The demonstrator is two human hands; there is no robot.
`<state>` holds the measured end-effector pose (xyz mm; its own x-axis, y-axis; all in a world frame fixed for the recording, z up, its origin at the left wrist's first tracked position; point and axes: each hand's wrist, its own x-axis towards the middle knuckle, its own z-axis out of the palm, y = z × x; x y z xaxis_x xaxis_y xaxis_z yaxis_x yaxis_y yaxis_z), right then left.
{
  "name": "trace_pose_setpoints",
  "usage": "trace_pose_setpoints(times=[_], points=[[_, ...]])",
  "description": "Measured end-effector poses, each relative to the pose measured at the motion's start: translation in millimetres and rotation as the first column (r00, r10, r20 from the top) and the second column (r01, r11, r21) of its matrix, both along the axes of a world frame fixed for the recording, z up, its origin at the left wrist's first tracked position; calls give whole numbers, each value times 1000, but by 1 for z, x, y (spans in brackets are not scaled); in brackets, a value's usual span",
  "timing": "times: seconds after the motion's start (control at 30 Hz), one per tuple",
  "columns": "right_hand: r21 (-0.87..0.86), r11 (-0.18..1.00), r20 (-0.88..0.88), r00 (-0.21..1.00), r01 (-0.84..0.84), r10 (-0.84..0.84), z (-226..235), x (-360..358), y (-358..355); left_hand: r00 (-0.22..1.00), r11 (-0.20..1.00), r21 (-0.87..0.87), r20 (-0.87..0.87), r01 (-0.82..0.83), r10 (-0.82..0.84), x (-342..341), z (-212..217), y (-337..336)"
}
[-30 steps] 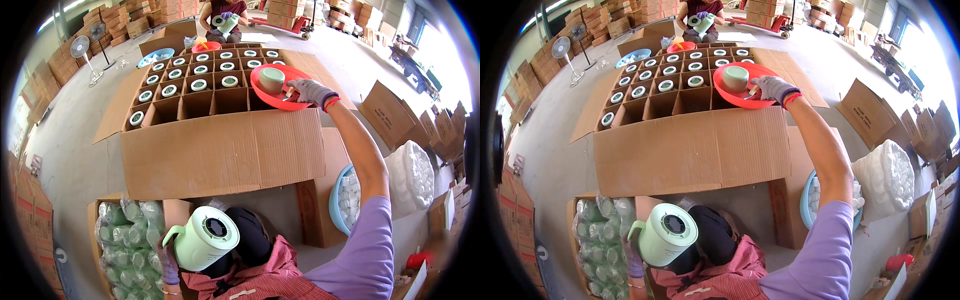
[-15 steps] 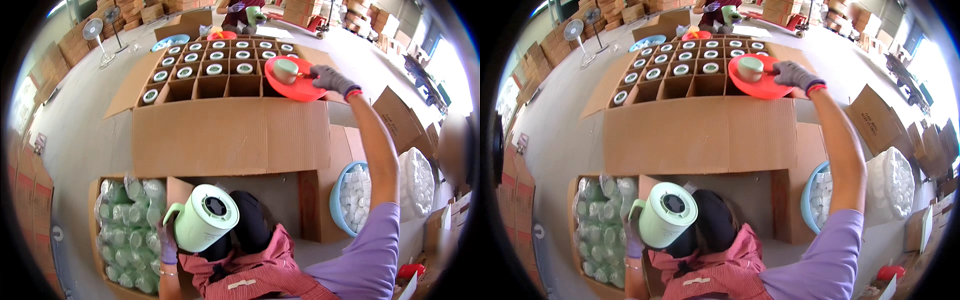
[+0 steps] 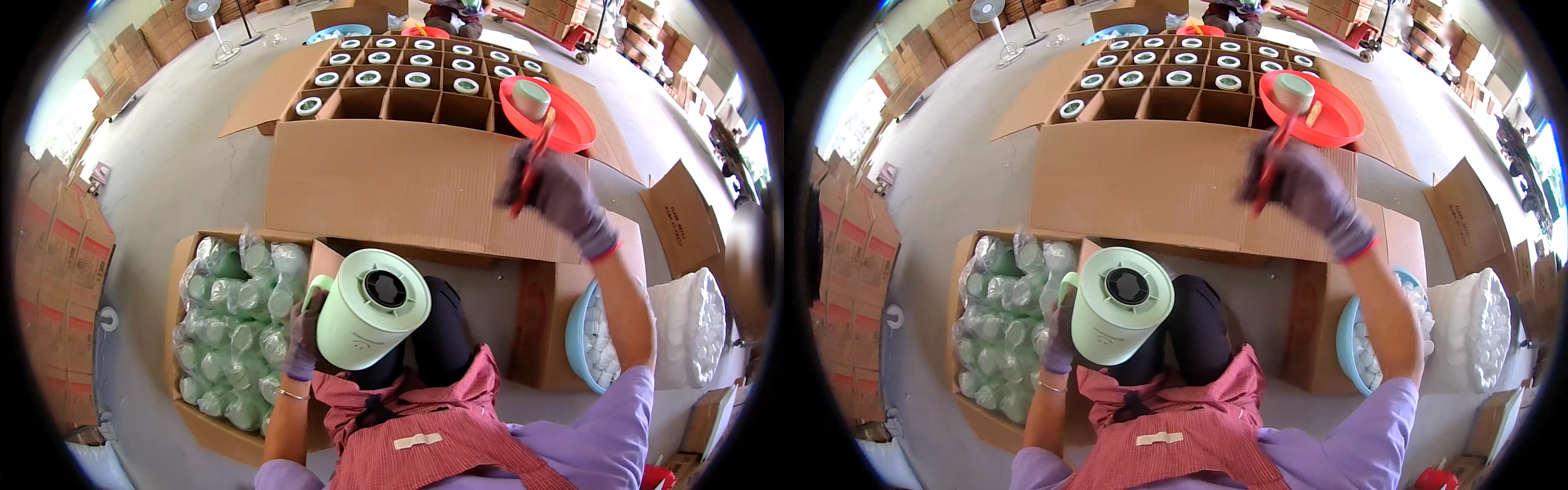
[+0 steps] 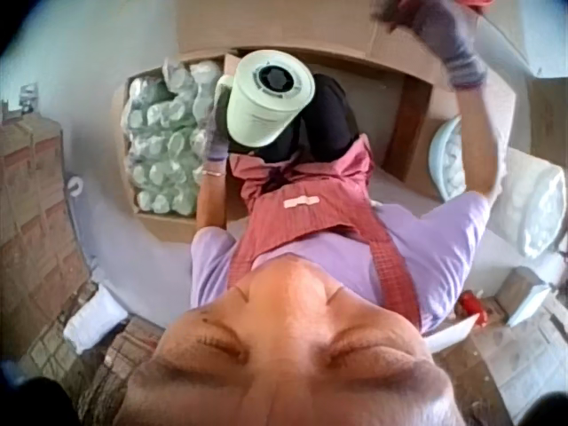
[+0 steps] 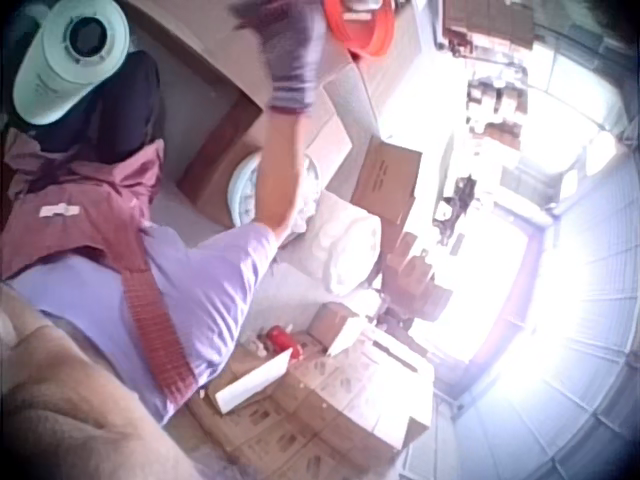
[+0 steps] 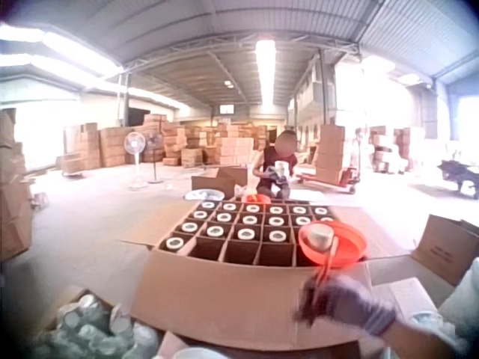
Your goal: The person assembles light green thermos flasks by inserting inner components and attaching lids, then wraps each unit in plastic and places it into a cardboard box. After filling the box, the person closes the flaps and seals the package with packing tape.
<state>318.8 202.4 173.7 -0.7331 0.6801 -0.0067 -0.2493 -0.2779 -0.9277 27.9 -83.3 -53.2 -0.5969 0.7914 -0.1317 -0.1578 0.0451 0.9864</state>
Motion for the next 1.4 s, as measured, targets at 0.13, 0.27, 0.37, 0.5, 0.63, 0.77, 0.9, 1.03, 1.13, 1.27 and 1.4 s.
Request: trace_pose_setpoints(times=[0.13, 0.27, 0.37, 0.5, 0.63, 0.77, 0.9, 1.03, 1.13, 1.27, 1.4], points=[[736, 505, 453, 882, -452, 129, -17, -21, -65, 937, 962, 76, -255, 263, -236, 29, 46, 18], [941, -265, 261, 952, -213, 160, -7, -33, -78, 827, 888, 2, -365, 460, -427, 52, 99, 16], [940, -272, 278, 926, -207, 256, 2, -30, -83, 839, 839, 68, 32, 540, -543, 50, 91, 19], [951, -200, 294, 894, -237, 339, -9, -24, -99, 689, 677, 138, -62, 723, -722, 38, 45, 16], [941, -211, 303, 935, -264, 184, -23, -18, -101, 711, 797, 43, 424, 603, -561, 46, 42, 15], [896, -79, 434, 899, -437, -49, -21, -9, -104, 890, 935, -72, -288, 347, -353, 67, 81, 16], [902, 104, 427, 901, -419, -75, -45, -9, -99, 994, 997, -52, -94, 54, -59, 87, 54, 4], [824, 247, 528, 849, -510, -5, -84, -8, -97, 983, 991, -103, -168, -85, 67, 115, 8, -21], [697, 250, 662, 737, -672, 133, -119, -2, -86, 606, 988, -77, -782, 133, -142, 111, 10, -28], [695, 122, 694, 705, -709, 145, -84, -12, -70, 464, 815, -338, -691, 471, -555, 91, 70, -2], [979, 0, 193, 931, -203, -309, 9, -4, 29, 328, 689, -514, -624, 512, -709, 67, 81, -6]])
